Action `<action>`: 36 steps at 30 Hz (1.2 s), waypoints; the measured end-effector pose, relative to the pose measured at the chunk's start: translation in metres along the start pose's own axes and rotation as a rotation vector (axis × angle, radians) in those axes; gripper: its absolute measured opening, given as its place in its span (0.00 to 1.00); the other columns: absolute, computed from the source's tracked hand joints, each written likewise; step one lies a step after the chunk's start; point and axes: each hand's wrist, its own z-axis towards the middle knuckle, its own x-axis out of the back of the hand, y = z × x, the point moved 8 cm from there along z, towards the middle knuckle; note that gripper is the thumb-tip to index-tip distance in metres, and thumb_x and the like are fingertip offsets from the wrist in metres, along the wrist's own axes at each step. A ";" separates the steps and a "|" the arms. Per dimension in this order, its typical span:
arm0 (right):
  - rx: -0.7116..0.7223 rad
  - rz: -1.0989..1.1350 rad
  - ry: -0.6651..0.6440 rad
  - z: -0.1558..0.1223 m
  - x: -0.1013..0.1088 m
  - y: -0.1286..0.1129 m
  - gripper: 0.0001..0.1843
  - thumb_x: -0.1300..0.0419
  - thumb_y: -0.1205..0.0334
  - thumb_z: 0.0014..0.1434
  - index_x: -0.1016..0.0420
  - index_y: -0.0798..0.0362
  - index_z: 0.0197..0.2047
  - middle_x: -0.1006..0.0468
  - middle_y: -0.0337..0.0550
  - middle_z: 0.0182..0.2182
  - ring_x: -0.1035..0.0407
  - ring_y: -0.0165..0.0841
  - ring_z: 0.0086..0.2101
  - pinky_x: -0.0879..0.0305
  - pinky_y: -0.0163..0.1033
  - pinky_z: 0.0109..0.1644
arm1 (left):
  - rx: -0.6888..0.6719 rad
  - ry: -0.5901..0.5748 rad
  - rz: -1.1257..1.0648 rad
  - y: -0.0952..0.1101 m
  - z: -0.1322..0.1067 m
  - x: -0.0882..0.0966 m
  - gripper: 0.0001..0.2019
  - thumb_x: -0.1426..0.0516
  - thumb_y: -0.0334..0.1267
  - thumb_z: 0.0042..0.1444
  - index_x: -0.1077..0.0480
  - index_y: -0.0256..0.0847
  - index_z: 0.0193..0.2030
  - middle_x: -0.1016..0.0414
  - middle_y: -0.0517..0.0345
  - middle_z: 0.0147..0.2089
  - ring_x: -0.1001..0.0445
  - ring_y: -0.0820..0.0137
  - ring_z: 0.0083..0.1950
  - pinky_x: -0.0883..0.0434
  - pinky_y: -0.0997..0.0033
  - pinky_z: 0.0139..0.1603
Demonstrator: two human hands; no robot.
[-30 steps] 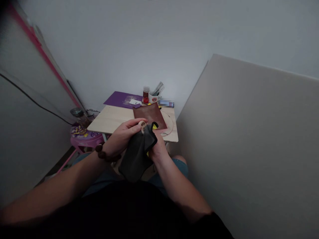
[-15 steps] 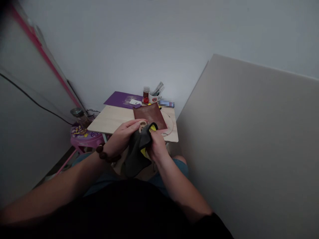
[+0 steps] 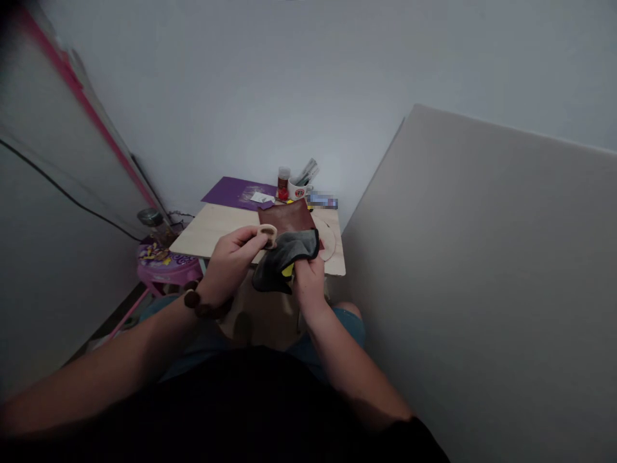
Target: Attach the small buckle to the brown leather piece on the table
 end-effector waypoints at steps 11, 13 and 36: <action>-0.037 -0.093 -0.010 0.004 -0.002 -0.001 0.15 0.27 0.49 0.61 0.08 0.49 0.46 0.07 0.45 0.45 0.16 0.44 0.46 0.20 0.46 0.53 | -0.189 -0.278 0.243 0.003 -0.012 -0.021 0.17 0.42 0.51 0.77 0.22 0.41 0.44 0.17 0.55 0.41 0.23 0.65 0.42 0.29 0.67 0.45; -0.033 -0.088 0.021 0.005 0.000 -0.004 0.15 0.26 0.48 0.61 0.08 0.50 0.43 0.07 0.45 0.42 0.17 0.43 0.44 0.20 0.45 0.50 | -0.229 -0.298 0.297 0.005 -0.014 -0.022 0.13 0.42 0.46 0.76 0.21 0.42 0.44 0.16 0.54 0.42 0.22 0.65 0.43 0.29 0.66 0.46; -0.075 0.055 -0.092 0.006 -0.001 0.006 0.16 0.25 0.47 0.67 0.07 0.45 0.53 0.07 0.42 0.50 0.15 0.42 0.47 0.18 0.47 0.56 | 0.145 -0.261 -0.235 -0.004 -0.005 -0.028 0.16 0.32 0.52 0.68 0.17 0.39 0.45 0.18 0.55 0.40 0.25 0.69 0.40 0.28 0.71 0.43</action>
